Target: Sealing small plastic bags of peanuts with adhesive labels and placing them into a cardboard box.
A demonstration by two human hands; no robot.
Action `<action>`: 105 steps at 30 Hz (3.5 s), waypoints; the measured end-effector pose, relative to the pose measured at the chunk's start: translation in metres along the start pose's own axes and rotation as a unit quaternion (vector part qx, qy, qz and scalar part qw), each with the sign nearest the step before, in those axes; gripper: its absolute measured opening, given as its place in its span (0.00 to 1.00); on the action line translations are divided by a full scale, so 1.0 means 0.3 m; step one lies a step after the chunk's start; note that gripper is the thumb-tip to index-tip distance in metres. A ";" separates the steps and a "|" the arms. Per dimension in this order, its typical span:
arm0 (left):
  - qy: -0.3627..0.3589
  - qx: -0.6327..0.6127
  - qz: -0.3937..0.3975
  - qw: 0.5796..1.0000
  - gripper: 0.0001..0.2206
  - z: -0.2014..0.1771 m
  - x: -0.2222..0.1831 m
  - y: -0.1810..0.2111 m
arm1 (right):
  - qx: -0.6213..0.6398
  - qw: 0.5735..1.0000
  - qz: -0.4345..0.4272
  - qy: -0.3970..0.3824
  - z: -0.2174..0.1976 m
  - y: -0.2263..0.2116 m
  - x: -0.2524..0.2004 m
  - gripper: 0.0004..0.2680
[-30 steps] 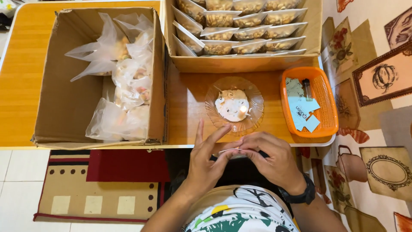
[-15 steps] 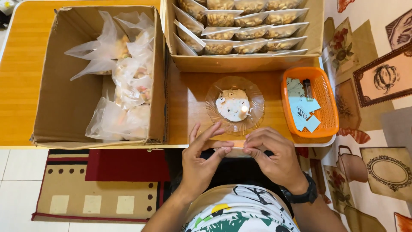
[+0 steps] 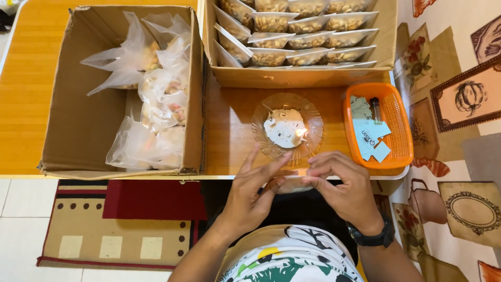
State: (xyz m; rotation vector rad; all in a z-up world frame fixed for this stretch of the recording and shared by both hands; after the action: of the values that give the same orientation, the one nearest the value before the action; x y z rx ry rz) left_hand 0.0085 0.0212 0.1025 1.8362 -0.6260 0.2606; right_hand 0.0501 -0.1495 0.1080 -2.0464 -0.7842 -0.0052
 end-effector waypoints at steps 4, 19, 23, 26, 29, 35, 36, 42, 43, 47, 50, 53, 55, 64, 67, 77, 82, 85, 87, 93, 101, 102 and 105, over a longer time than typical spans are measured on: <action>-0.003 0.039 0.007 0.999 0.24 0.019 -0.008 0.009 | -0.015 0.999 0.034 -0.008 0.002 0.017 0.004 0.08; -0.030 0.137 0.049 0.989 0.32 0.037 -0.003 0.042 | -0.118 0.983 -0.140 -0.014 0.055 -0.065 -0.002 0.06; -0.047 0.139 0.012 0.989 0.26 0.031 0.011 0.037 | -0.111 0.984 -0.141 -0.001 0.035 -0.086 0.009 0.04; -0.044 0.097 0.003 0.994 0.23 0.026 0.014 0.034 | -0.074 0.992 -0.104 -0.023 0.027 -0.044 0.006 0.07; -0.032 0.073 -0.011 0.997 0.21 0.013 0.012 0.026 | -0.034 0.997 -0.054 -0.045 0.041 0.003 0.003 0.08; -0.034 0.063 -0.037 0.997 0.23 0.004 0.023 0.004 | 0.007 0.998 -0.055 -0.041 0.037 -0.018 0.022 0.03; -0.028 0.072 -0.021 0.997 0.24 0.005 0.028 0.010 | 0.001 0.997 -0.064 -0.039 0.033 -0.028 0.024 0.03; 0.046 0.140 -0.010 0.989 0.04 0.011 0.032 -0.018 | -0.068 0.994 -0.077 0.021 0.032 -0.046 0.044 0.02; 0.044 0.139 -0.010 0.989 0.04 0.014 0.030 -0.021 | -0.068 0.995 -0.076 0.022 0.034 -0.040 0.041 0.02; 0.040 0.175 0.010 0.984 0.02 0.016 0.028 -0.011 | -0.099 0.990 -0.095 0.013 0.040 -0.033 0.032 0.01; 0.034 0.189 0.008 0.981 0.01 0.007 0.020 0.000 | -0.110 0.990 -0.092 0.004 0.031 -0.024 0.025 0.01; 0.028 0.178 -0.004 0.984 0.01 0.001 0.010 -0.007 | -0.117 0.989 -0.086 0.002 0.016 -0.004 0.021 0.01; 0.025 0.172 -0.009 0.985 0.01 0.008 0.002 -0.022 | -0.122 0.989 -0.085 0.007 0.007 0.019 0.015 0.02; 0.017 0.039 -0.132 0.990 0.03 0.022 -0.014 -0.101 | -0.140 0.989 -0.043 0.013 -0.048 0.137 -0.021 0.08; 0.040 -0.026 -0.174 0.984 0.03 0.039 -0.028 -0.160 | -0.092 0.996 -0.010 0.018 -0.066 0.184 -0.019 0.10; 0.118 -0.204 -0.291 0.927 0.03 0.128 -0.036 -0.326 | 0.378 0.918 0.099 0.069 0.081 0.388 -0.035 0.12; 0.110 -0.221 -0.326 0.913 0.03 0.151 -0.023 -0.375 | 0.369 0.905 0.159 0.140 0.070 0.457 -0.033 0.08; 0.044 -0.134 -0.338 0.930 0.06 0.131 0.019 -0.359 | 0.272 0.925 0.229 0.133 0.058 0.546 -0.062 0.06; -0.035 -0.058 -0.379 0.923 0.08 0.134 0.025 -0.371 | 0.237 0.930 0.251 0.127 0.042 0.536 -0.038 0.04; -0.055 -0.063 -0.387 0.918 0.08 0.147 0.032 -0.432 | 0.230 0.927 0.270 0.120 0.040 0.564 0.006 0.04; -0.054 -0.090 -0.409 0.907 0.10 0.155 0.027 -0.490 | 0.171 0.935 0.293 0.104 0.027 0.560 0.056 0.02; -0.054 -0.090 -0.407 0.907 0.10 0.148 0.035 -0.488 | 0.158 0.937 0.295 0.097 0.029 0.565 0.059 0.02; -0.055 -0.092 -0.410 0.906 0.11 0.144 0.031 -0.484 | 0.158 0.935 0.302 0.094 0.039 0.564 0.056 0.02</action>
State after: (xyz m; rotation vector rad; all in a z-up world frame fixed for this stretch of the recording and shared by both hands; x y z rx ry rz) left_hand 0.0887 0.0127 -0.0261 1.7760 0.0886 -0.4537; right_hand 0.1499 -0.1958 -0.0222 -1.8626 -0.0093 0.2520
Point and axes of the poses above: each hand's wrist, its own x-axis towards the middle knuckle, its own z-axis out of the palm, y = z × x, the point moved 8 cm from there along x, towards the middle knuckle, and after that the axes turned 9 degrees about -y, right-handed, at the moved point
